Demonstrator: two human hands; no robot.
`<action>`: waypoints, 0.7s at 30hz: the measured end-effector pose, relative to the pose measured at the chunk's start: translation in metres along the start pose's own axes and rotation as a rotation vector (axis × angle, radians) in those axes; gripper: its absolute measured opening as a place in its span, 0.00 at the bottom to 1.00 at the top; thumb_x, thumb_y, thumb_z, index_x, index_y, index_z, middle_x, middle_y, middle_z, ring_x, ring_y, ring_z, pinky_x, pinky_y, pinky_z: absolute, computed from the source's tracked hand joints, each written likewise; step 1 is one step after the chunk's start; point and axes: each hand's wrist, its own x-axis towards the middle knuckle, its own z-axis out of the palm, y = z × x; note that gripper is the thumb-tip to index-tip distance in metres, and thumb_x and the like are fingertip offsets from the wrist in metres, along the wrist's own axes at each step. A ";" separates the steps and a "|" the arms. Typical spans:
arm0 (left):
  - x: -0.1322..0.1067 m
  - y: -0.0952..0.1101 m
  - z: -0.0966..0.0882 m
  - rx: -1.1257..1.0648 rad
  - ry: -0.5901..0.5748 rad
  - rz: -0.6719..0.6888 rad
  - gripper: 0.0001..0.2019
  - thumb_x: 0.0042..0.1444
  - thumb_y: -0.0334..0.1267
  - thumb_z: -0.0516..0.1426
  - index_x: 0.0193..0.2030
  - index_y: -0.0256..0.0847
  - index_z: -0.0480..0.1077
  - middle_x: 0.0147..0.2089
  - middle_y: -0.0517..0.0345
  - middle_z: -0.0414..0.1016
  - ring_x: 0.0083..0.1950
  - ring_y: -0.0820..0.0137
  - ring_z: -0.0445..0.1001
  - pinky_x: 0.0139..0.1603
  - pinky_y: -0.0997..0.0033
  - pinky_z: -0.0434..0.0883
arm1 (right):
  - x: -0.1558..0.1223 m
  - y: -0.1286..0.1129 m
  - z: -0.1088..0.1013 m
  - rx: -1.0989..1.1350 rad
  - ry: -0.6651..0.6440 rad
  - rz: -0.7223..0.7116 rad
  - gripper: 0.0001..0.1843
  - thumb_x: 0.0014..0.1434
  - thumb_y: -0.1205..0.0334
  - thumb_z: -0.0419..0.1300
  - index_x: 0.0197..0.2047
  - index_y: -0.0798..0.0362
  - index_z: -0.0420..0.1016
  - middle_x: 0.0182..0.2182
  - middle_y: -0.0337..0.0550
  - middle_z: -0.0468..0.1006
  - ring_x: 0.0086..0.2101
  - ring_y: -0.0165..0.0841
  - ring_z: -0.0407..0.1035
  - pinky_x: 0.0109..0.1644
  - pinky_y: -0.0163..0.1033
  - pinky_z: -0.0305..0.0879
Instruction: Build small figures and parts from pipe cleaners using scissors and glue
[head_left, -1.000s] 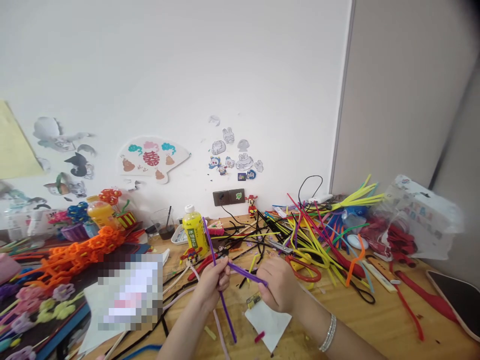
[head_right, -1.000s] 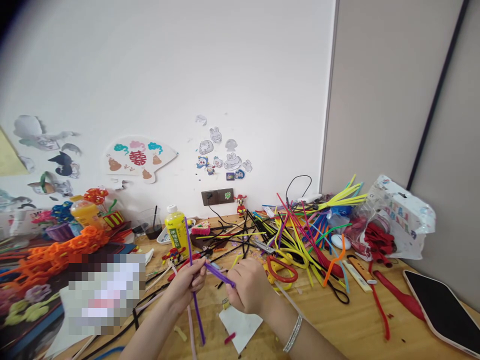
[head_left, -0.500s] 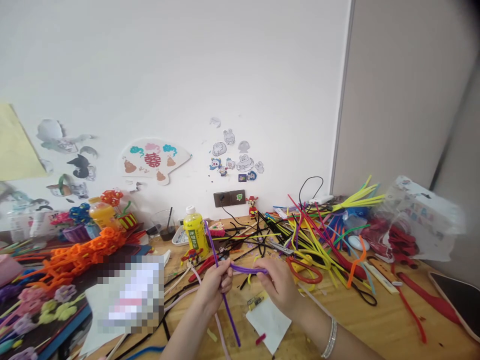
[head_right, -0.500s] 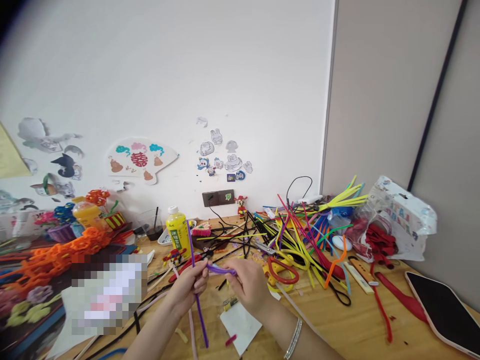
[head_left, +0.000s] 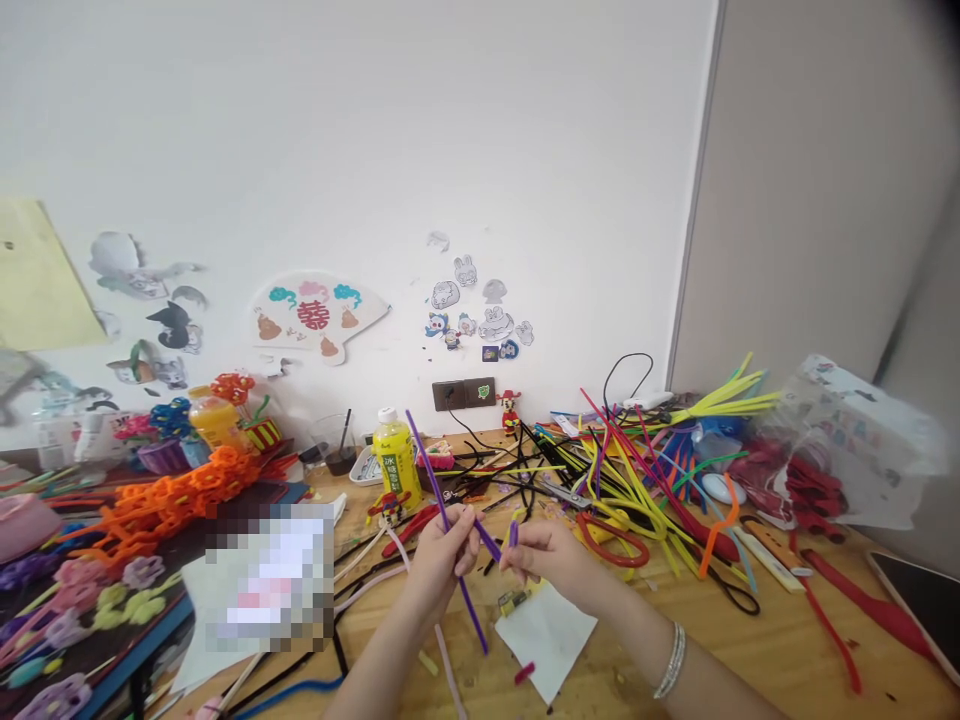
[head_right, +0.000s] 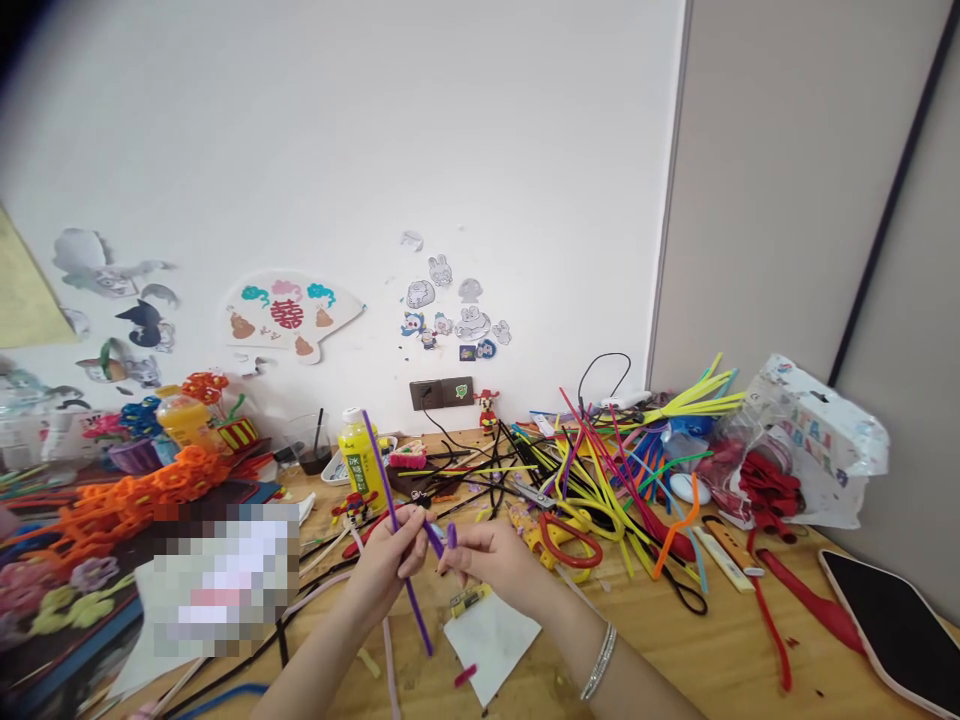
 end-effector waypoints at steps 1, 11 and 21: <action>-0.002 0.002 0.002 0.025 -0.011 0.018 0.15 0.45 0.48 0.59 0.27 0.36 0.65 0.13 0.68 0.64 0.10 0.86 0.48 0.13 0.83 0.41 | 0.001 0.000 -0.002 -0.035 -0.003 -0.028 0.16 0.51 0.51 0.58 0.26 0.57 0.75 0.21 0.37 0.68 0.25 0.28 0.62 0.32 0.34 0.57; -0.017 0.011 0.012 0.196 -0.150 0.031 0.17 0.43 0.49 0.60 0.22 0.36 0.63 0.12 0.64 0.68 0.10 0.84 0.51 0.11 0.82 0.45 | -0.002 0.006 -0.002 0.126 -0.208 0.032 0.20 0.51 0.49 0.57 0.20 0.58 0.69 0.24 0.39 0.68 0.27 0.28 0.63 0.33 0.33 0.58; -0.017 0.008 0.009 0.212 -0.183 0.084 0.18 0.43 0.51 0.59 0.21 0.36 0.64 0.13 0.64 0.67 0.09 0.84 0.52 0.11 0.81 0.47 | -0.001 0.009 0.016 0.517 -0.106 0.126 0.21 0.53 0.48 0.56 0.19 0.56 0.58 0.18 0.38 0.68 0.17 0.24 0.61 0.21 0.30 0.54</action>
